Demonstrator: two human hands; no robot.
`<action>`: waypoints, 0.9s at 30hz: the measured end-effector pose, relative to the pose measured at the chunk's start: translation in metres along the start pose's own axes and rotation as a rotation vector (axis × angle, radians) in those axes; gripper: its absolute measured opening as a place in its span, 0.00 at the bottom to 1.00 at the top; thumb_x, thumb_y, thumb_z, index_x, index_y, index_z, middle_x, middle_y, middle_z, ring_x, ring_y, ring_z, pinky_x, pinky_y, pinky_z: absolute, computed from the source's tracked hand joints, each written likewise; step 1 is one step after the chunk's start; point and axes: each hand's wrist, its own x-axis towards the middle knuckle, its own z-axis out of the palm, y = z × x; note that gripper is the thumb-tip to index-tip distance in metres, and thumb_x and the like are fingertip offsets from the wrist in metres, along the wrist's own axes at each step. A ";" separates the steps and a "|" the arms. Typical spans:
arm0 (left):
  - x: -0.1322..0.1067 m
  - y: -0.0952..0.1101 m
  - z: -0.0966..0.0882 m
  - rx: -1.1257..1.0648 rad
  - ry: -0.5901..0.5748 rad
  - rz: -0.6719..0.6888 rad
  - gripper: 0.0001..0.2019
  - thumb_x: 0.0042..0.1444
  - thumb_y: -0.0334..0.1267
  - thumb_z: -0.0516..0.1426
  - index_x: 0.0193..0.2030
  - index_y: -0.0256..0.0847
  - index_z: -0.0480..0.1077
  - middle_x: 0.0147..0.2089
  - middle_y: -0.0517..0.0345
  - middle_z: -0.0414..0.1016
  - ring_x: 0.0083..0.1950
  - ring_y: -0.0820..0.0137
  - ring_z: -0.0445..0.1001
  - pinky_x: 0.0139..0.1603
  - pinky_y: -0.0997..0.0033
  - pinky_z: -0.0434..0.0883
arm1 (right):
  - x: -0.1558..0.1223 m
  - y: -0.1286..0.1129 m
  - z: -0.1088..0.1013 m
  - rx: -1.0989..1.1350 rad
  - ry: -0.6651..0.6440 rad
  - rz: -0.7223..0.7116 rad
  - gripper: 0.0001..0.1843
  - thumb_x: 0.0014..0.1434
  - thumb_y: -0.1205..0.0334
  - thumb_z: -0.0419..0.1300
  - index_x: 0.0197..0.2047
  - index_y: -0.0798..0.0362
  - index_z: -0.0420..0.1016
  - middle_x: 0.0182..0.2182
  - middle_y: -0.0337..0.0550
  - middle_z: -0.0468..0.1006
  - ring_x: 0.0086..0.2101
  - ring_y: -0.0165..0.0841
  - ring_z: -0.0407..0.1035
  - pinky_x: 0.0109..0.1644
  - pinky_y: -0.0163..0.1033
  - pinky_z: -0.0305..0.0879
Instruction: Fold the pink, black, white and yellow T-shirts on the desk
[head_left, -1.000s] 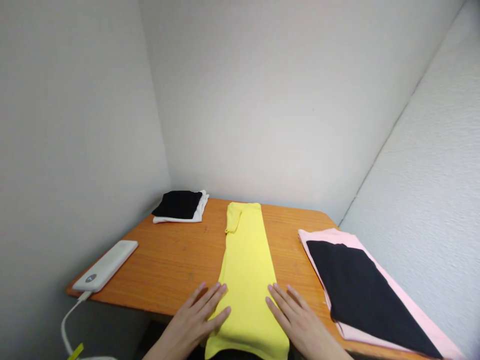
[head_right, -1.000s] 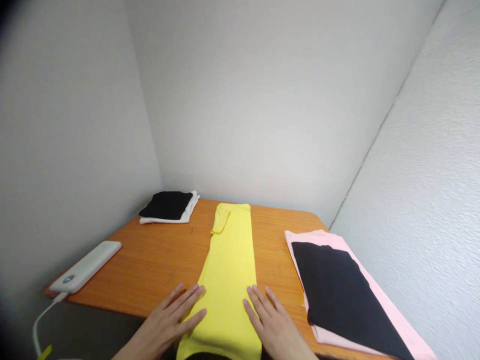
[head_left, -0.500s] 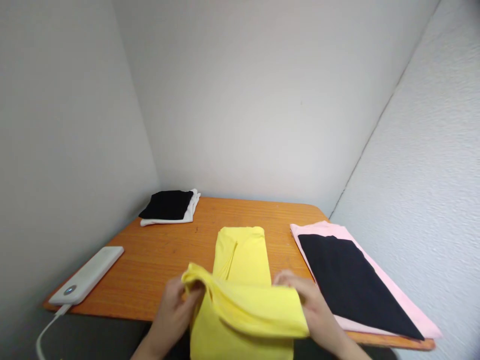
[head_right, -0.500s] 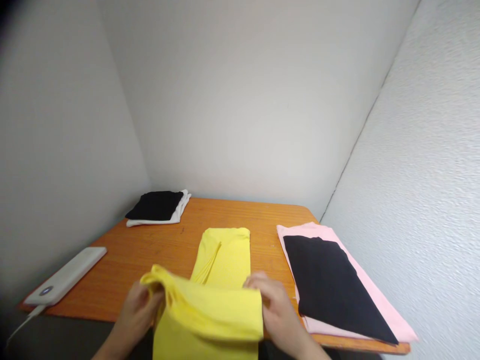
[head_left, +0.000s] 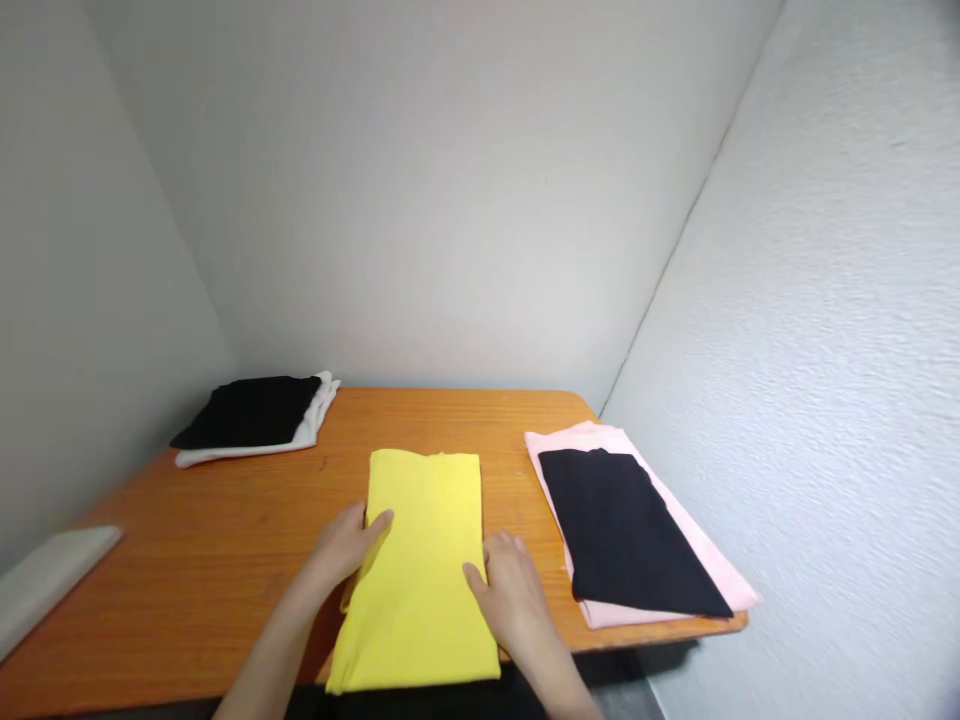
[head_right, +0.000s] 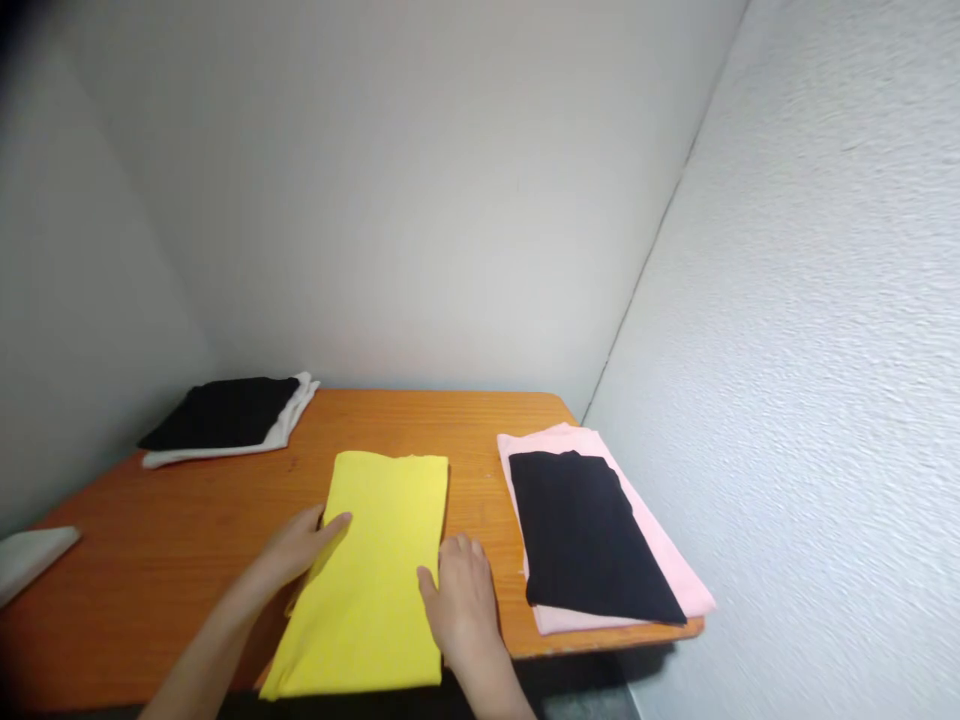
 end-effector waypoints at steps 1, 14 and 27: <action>0.000 0.006 0.005 -0.127 -0.055 0.010 0.24 0.53 0.57 0.54 0.45 0.37 0.71 0.47 0.42 0.79 0.47 0.53 0.78 0.45 0.59 0.74 | -0.004 0.005 -0.004 0.014 0.007 0.013 0.16 0.66 0.55 0.56 0.54 0.52 0.70 0.53 0.48 0.71 0.47 0.36 0.69 0.50 0.47 0.70; 0.002 0.210 0.093 -0.606 -0.148 0.494 0.17 0.60 0.49 0.54 0.49 0.40 0.61 0.46 0.53 0.74 0.41 0.69 0.74 0.41 0.68 0.73 | -0.043 0.113 -0.160 0.625 0.469 0.315 0.14 0.60 0.50 0.59 0.40 0.49 0.59 0.42 0.44 0.73 0.33 0.33 0.72 0.32 0.37 0.70; -0.059 0.146 0.204 0.101 -0.479 0.666 0.42 0.58 0.53 0.55 0.73 0.40 0.42 0.75 0.39 0.26 0.74 0.46 0.32 0.71 0.41 0.47 | -0.076 0.221 -0.122 -0.368 0.393 0.401 0.32 0.57 0.47 0.51 0.61 0.55 0.66 0.49 0.62 0.73 0.49 0.55 0.69 0.51 0.62 0.64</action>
